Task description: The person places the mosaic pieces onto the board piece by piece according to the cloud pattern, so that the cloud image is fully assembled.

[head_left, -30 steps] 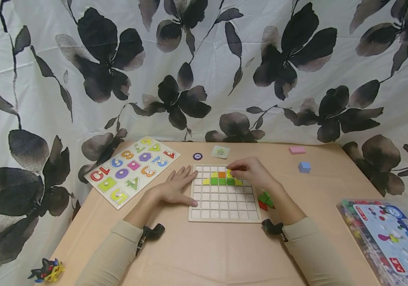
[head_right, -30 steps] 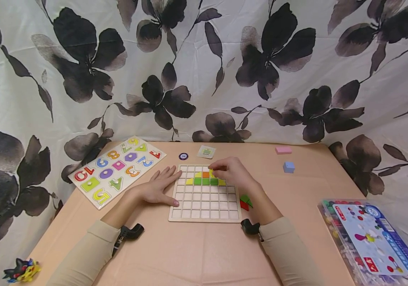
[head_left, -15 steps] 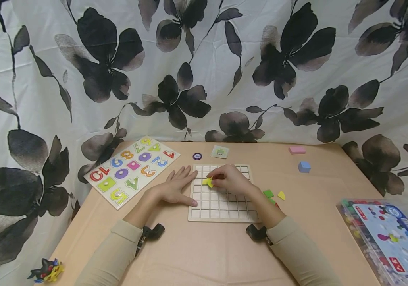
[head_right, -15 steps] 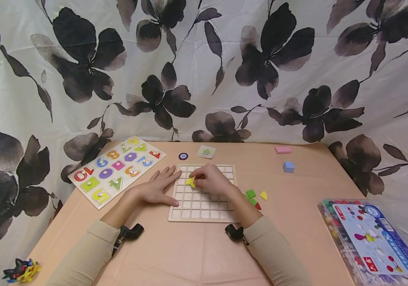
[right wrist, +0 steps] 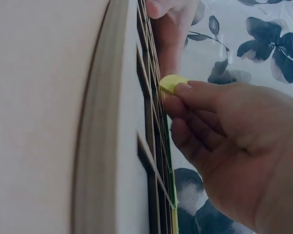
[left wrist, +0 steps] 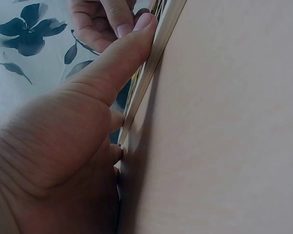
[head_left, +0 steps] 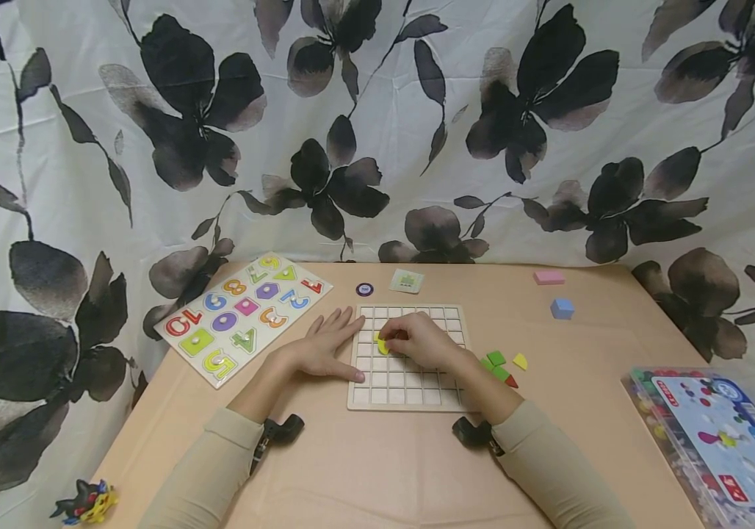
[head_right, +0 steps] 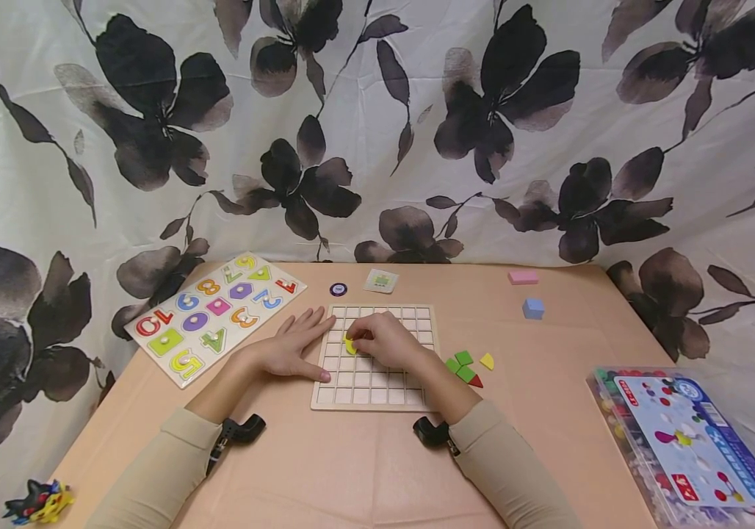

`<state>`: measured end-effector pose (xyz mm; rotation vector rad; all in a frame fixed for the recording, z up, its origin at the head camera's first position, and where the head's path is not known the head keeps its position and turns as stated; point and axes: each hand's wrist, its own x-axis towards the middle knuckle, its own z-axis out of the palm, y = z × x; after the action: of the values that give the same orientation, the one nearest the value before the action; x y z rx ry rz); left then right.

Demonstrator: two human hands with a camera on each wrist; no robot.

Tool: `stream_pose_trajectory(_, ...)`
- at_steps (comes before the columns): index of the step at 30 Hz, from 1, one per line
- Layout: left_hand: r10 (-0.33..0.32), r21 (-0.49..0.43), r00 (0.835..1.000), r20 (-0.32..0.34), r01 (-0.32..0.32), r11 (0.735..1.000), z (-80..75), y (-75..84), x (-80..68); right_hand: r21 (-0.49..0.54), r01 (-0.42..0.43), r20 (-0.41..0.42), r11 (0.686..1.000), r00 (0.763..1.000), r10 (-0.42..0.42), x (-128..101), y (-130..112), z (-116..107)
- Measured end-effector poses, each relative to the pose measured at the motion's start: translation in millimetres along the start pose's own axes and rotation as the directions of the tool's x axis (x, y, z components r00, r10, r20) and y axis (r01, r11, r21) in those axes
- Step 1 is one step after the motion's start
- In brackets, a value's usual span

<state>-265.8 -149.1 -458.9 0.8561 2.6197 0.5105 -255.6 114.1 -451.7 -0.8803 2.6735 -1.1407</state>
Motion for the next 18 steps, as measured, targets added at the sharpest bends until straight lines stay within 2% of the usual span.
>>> stream_pose_trajectory(9, 0.003, -0.009, 1.000, -0.002, -0.003, 1.000, -0.4, 0.8, 0.0, -0.146, 0.065, 0.035, 0.987, 0.998, -0.061, 2.1, 2.5, 3.6)
stream_pose_trajectory(18, -0.001, -0.010, 1.000, 0.000, 0.001, 1.000, -1.2, 1.3, 0.7, -0.202, 0.080, 0.049, 0.976, 0.996, -0.071, 3.3, 3.0, 4.5)
